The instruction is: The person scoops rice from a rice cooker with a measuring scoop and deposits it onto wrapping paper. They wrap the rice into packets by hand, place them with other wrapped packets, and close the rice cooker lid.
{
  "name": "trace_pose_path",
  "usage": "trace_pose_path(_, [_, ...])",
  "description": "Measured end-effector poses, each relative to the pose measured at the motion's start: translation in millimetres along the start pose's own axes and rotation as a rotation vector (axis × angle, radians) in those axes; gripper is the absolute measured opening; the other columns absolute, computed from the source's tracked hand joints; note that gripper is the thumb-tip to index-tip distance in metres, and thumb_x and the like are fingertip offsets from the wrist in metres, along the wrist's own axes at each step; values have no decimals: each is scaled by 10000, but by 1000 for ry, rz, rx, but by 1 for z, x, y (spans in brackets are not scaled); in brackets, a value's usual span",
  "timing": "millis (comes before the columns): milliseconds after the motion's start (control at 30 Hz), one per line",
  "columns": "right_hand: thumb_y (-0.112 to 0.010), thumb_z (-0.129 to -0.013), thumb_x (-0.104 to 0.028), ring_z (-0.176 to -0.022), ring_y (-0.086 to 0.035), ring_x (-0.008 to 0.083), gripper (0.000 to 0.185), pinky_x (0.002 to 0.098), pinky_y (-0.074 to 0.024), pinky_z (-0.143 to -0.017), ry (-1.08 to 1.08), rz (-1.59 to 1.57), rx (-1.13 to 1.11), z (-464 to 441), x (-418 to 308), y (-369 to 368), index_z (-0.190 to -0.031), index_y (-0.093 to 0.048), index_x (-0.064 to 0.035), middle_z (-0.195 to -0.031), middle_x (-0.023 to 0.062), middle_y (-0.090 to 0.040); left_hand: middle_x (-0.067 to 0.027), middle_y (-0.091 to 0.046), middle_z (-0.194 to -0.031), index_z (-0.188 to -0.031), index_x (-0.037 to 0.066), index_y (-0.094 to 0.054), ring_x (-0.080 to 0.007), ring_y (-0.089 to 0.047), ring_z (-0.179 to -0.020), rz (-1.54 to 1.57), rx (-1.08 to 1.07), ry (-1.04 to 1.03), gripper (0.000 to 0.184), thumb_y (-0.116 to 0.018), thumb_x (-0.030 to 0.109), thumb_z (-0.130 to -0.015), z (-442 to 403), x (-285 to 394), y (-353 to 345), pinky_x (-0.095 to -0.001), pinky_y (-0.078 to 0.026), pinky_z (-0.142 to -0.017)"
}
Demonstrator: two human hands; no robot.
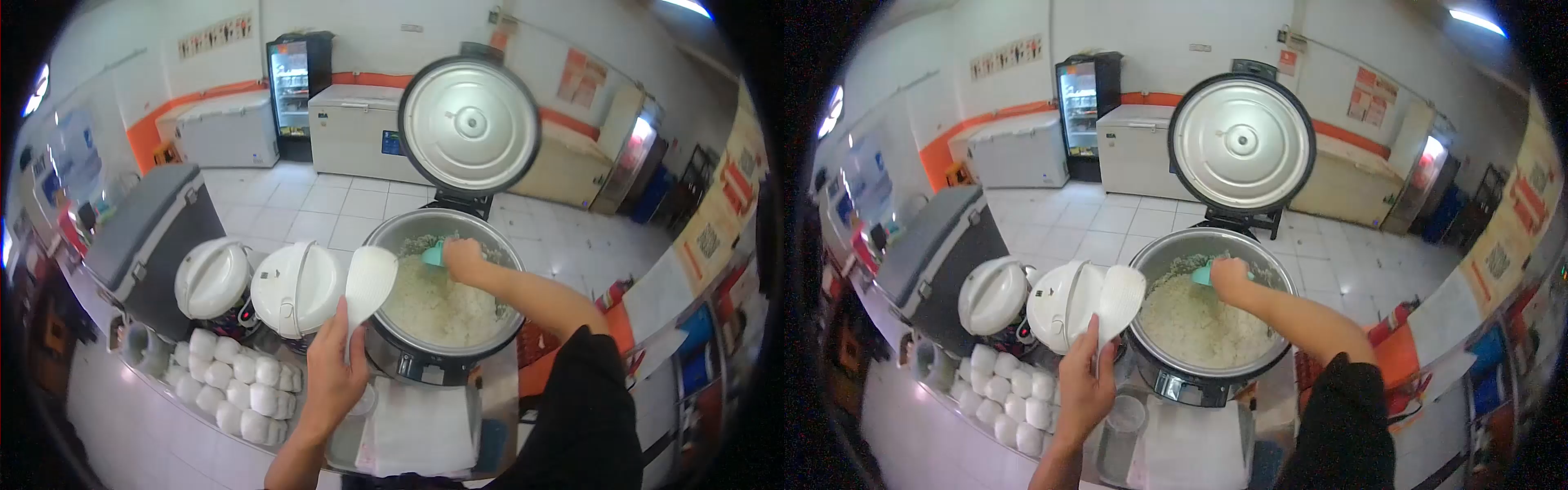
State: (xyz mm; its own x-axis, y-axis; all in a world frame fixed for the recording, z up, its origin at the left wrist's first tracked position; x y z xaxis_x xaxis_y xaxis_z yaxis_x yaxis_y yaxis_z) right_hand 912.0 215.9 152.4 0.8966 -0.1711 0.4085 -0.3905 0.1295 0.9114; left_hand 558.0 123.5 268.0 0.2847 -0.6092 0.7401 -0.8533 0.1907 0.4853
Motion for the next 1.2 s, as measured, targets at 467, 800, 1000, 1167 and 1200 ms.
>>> trace_pose_path(467, [-727,-741,-507,-871,-720,364,579,464,-583,-760,400,12,-449,25,-84,36,-1048,-693,-18,-913,185,-733,-184,-611,-1085,-1471,-107,-362,-235,-646,-938,459,215,229,489,-494,48,-1026,31,-67,-66,-314,-527,-768])
trace_pose_path(800, [-721,-773,-588,-783,-687,359,742,480,-538,-671,582,-423,-543,77,-56,42,-1150,-617,43,-902,246,-682,-175,-615,-942,-1438,-108,-416,-251,-630,-829,398,186,55,451,-484,41,-1018,11,-71,-51,-347,-511,-719])
trace_pose_path(1000, [-715,-851,-569,-555,-528,163,682,316,-441,-485,38,-1061,-613,136,14,87,-1086,-587,57,-779,86,-539,-243,-674,-901,-1247,-103,-605,-331,-677,-808,146,10,-45,323,-516,69,-988,-52,-18,-34,-399,-525,-753])
trace_pose_path(1167, [-676,-937,-370,-582,-583,175,462,316,-480,-490,-93,-1341,-249,168,9,106,-1041,-584,70,-778,100,-572,-306,-664,-892,-1141,-117,-630,-471,-651,-835,121,-6,-200,284,-498,60,-962,-64,23,-105,-509,-504,-752])
trace_pose_path(1200, [-651,-941,-294,-576,-583,181,389,321,-475,-485,-197,-1497,-236,170,7,86,-1018,-579,81,-774,105,-575,-328,-656,-906,-1143,-123,-616,-504,-634,-848,154,-102,-154,291,-489,60,-957,-63,26,-120,-555,-487,-762])
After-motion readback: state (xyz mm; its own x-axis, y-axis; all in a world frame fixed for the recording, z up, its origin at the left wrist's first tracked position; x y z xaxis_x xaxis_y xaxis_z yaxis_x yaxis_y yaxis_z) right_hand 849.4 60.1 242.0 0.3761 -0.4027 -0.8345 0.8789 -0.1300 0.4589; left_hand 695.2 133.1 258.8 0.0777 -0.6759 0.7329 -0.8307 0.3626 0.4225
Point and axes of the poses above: each hand's wrist, its own z-axis away from the middle knuckle, its own y-axis out of the back of the hand, x = y × z, the point moved 7 cm from there along -z, towards the middle knuckle
